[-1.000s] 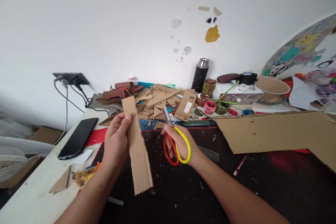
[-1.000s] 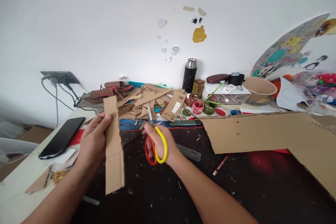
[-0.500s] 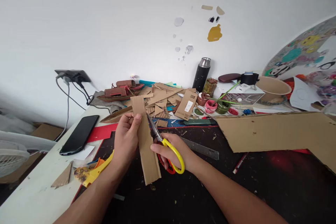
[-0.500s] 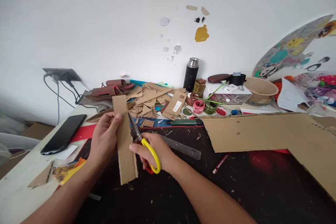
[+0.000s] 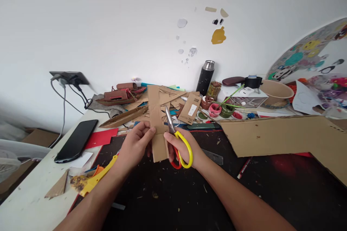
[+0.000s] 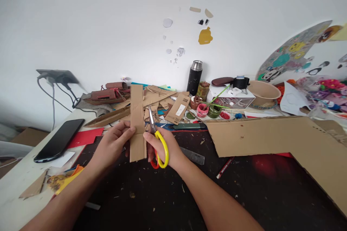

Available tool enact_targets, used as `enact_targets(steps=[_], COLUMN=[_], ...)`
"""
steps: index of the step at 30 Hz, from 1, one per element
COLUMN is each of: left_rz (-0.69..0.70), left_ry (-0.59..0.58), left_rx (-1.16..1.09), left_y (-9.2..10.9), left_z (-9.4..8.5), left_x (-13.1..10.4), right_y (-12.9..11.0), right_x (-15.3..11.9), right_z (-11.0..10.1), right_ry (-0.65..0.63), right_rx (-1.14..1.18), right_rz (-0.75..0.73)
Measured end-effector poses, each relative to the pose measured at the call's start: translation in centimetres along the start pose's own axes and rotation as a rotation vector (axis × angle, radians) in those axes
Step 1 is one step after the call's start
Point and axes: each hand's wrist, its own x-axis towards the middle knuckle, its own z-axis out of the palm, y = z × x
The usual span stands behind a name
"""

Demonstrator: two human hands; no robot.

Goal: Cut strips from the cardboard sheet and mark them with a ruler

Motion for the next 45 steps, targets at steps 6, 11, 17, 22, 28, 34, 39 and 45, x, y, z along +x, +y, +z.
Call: enact_targets(steps=[6, 11, 17, 22, 28, 34, 39, 45], left_rz=[0.118, 0.123, 0.108, 0.115, 0.212, 0.259, 0.281, 0.260], left_ry=[0.255, 0.333, 0.335, 0.284, 0.262, 0.253, 0.262, 0.268], left_rx=[0.005, 0.009, -0.074, -0.061, -0.047, 0.034, 0.068, 0.037], left_y=[0.5, 0.9, 1.1, 0.5, 0.3, 0.7, 1.0, 1.0], left_z=[-0.8, -0.6, -0.4, 0.0, 0.5, 1.2, 1.6, 1.3], left_x=[0.3, 0.1, 0.0, -0.3, -0.9, -1.8, -2.0, -1.8], right_y=[0.2, -0.1, 0.5, 0.8, 0.5, 0.6, 0.5, 0.3], right_x=[-0.1, -0.3, -0.4, -1.0, -1.7, -1.6, -1.7, -1.8], right_z=[0.3, 0.0, 0.1, 0.8, 1.1, 0.8, 0.9, 0.9], right_ry=[-0.117, -0.235, -0.138, -0.066, -0.048, -0.041, -0.044, -0.050], right_rx=[0.045, 0.053, -0.019, -0.157, -0.281, -0.367, -0.413, -0.438], right_rz=[0.080, -0.029, -0.012, -0.041, -0.073, -0.099, -0.108, -0.096])
